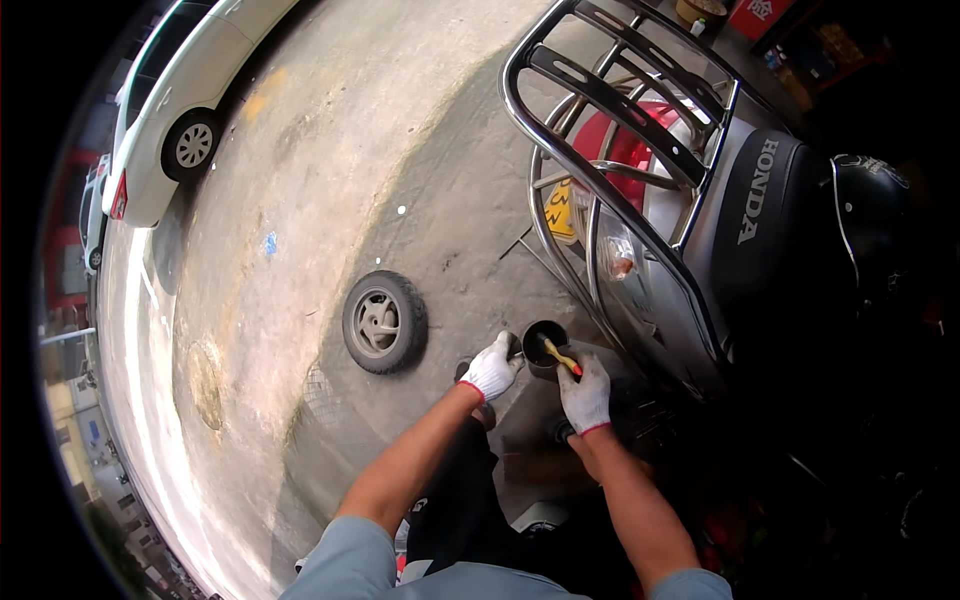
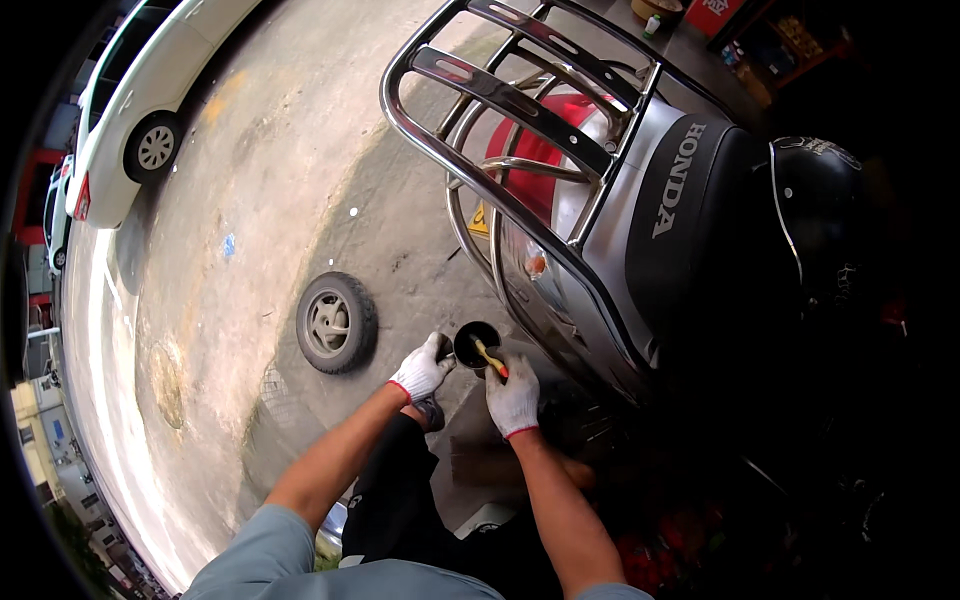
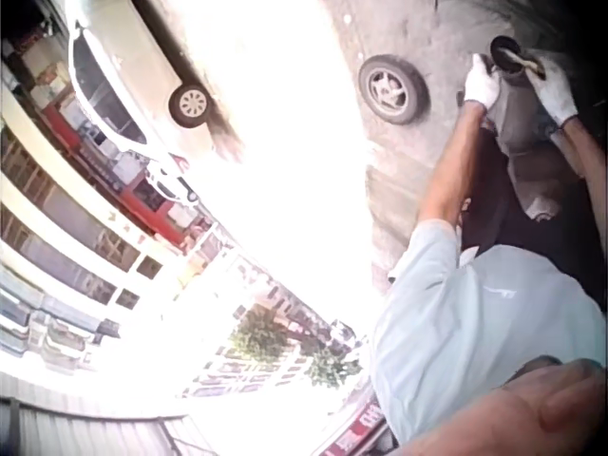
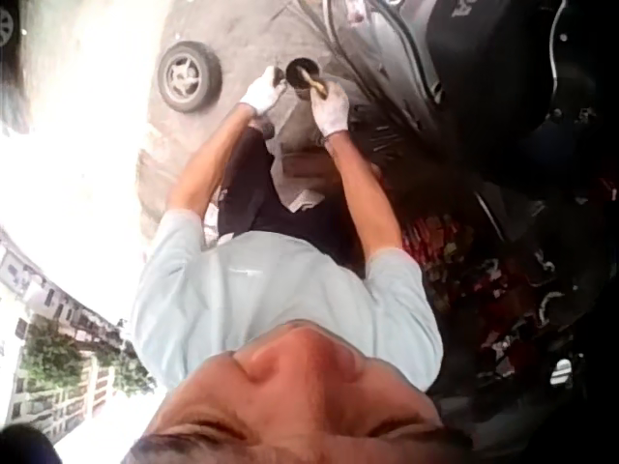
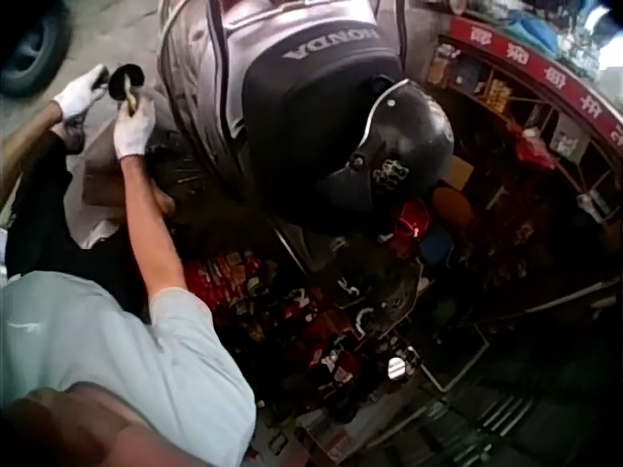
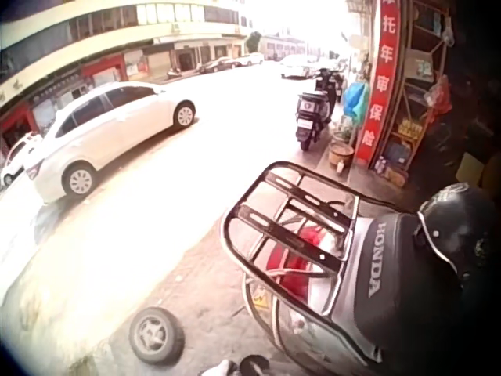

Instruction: The person removes a brake shoe from a scooter wheel hub using pliers and by hand, then puts a new brake shoe into the hub.

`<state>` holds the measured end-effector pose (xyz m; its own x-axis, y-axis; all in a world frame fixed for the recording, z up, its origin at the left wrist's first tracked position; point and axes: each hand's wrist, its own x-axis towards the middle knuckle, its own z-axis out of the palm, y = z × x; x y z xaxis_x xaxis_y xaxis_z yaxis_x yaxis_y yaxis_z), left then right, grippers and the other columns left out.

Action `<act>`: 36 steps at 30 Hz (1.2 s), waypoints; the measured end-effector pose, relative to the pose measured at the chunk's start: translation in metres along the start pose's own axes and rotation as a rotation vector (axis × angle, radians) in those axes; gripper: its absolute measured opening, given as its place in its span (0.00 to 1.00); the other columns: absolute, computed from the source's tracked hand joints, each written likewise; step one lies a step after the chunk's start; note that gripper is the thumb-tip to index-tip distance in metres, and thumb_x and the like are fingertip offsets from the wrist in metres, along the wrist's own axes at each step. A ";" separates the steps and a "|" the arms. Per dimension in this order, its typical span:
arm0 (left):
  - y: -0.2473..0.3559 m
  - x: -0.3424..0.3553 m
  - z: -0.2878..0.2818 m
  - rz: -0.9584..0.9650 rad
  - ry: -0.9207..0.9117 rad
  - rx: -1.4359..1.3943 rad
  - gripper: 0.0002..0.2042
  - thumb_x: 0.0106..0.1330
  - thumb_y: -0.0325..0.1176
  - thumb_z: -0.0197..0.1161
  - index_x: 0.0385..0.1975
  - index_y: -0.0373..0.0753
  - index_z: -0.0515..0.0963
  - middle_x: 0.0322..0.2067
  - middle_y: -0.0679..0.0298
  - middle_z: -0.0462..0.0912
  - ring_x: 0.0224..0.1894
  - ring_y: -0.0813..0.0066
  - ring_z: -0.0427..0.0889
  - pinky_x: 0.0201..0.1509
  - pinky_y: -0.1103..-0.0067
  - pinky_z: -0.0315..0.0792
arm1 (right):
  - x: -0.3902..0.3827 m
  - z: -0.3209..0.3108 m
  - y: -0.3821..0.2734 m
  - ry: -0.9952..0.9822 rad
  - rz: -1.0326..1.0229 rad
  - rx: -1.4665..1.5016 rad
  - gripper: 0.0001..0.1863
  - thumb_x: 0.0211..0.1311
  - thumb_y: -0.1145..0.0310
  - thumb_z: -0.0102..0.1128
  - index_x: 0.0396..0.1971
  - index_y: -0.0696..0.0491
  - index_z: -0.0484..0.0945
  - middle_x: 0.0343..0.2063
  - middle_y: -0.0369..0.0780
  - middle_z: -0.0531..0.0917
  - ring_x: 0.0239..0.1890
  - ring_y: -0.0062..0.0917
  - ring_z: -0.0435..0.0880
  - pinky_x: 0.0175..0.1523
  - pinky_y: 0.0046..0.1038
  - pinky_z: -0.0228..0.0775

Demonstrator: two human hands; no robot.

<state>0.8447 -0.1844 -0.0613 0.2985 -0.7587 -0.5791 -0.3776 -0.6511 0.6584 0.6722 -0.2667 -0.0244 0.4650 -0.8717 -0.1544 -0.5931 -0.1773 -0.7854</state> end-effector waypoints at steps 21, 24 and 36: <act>-0.008 0.286 0.091 0.581 0.038 0.077 0.17 0.59 0.37 0.54 0.44 0.32 0.71 0.41 0.45 0.79 0.46 0.50 0.77 0.50 0.67 0.69 | 0.159 0.046 0.190 0.434 0.320 0.594 0.09 0.59 0.62 0.62 0.27 0.51 0.76 0.21 0.28 0.71 0.21 0.11 0.64 0.26 0.17 0.55; -0.012 0.290 0.103 0.560 0.036 0.020 0.18 0.59 0.37 0.55 0.46 0.32 0.71 0.42 0.46 0.79 0.47 0.51 0.77 0.51 0.67 0.69 | 0.141 0.042 0.206 0.428 0.254 0.541 0.09 0.60 0.64 0.61 0.31 0.54 0.77 0.20 0.34 0.77 0.17 0.16 0.73 0.20 0.20 0.65; -0.011 0.298 0.127 0.610 0.288 -0.301 0.16 0.57 0.36 0.56 0.42 0.33 0.72 0.37 0.46 0.80 0.43 0.47 0.78 0.48 0.64 0.70 | 0.130 0.036 0.193 0.437 0.017 0.472 0.10 0.59 0.76 0.58 0.41 0.57 0.77 0.31 0.35 0.80 0.30 0.14 0.76 0.33 0.15 0.68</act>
<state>0.8265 -0.4004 -0.3022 0.3460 -0.9367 0.0539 -0.3053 -0.0581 0.9505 0.6423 -0.3978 -0.2179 0.0881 -0.9961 0.0112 -0.1991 -0.0286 -0.9796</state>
